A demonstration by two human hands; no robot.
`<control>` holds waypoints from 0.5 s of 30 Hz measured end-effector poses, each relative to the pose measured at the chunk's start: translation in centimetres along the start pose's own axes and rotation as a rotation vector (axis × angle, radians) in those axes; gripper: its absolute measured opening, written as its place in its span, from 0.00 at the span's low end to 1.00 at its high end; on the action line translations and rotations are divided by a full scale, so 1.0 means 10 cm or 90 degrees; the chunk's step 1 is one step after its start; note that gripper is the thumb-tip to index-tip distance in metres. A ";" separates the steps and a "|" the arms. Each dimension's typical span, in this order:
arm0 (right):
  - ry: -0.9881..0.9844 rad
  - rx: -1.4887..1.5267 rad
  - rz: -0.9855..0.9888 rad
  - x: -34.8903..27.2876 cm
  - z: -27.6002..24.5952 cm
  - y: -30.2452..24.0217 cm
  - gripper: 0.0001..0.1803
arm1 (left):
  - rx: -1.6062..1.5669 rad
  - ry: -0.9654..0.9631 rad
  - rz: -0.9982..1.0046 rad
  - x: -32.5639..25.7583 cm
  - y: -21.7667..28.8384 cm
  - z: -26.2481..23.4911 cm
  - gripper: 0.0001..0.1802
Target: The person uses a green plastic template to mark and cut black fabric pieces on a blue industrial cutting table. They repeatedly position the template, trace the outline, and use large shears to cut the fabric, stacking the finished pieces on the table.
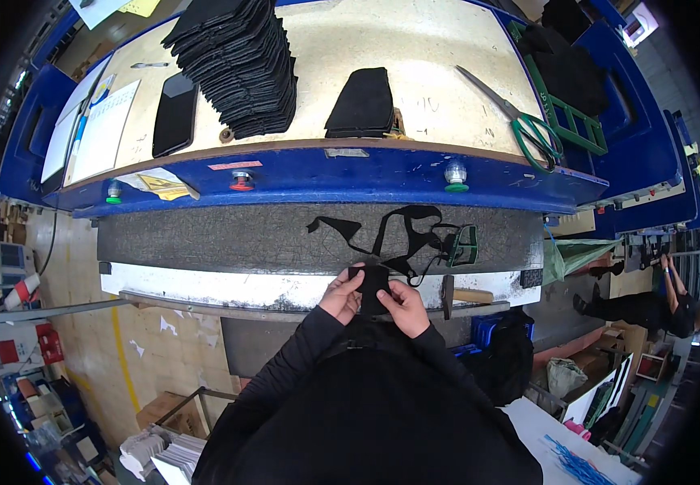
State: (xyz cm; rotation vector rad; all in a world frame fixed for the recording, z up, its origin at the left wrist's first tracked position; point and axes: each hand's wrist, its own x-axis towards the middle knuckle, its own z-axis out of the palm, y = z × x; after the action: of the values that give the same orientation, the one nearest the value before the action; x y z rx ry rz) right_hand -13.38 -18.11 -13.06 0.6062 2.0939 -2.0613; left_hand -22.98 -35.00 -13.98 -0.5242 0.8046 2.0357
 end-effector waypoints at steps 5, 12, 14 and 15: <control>0.128 -0.404 -0.185 -0.23 -0.24 -0.36 0.15 | 0.220 -0.034 0.206 0.13 0.03 0.02 0.12; 0.053 -0.172 -0.113 -0.23 -0.26 -0.78 0.13 | 0.385 -0.227 0.075 0.10 0.12 0.35 0.19; 0.089 -0.162 -0.076 -0.18 -0.26 -0.69 0.14 | 0.333 -0.249 -0.004 0.08 0.11 0.42 0.21; 0.095 -0.156 -0.061 -0.16 -0.25 -0.66 0.15 | 0.307 -0.254 -0.025 0.08 0.11 0.42 0.21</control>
State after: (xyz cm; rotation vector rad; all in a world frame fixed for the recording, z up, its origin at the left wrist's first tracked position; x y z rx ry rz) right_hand -13.95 -15.77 -6.20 0.6511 2.4563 -1.8143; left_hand -24.59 -32.01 -11.13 0.1341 0.9802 1.7424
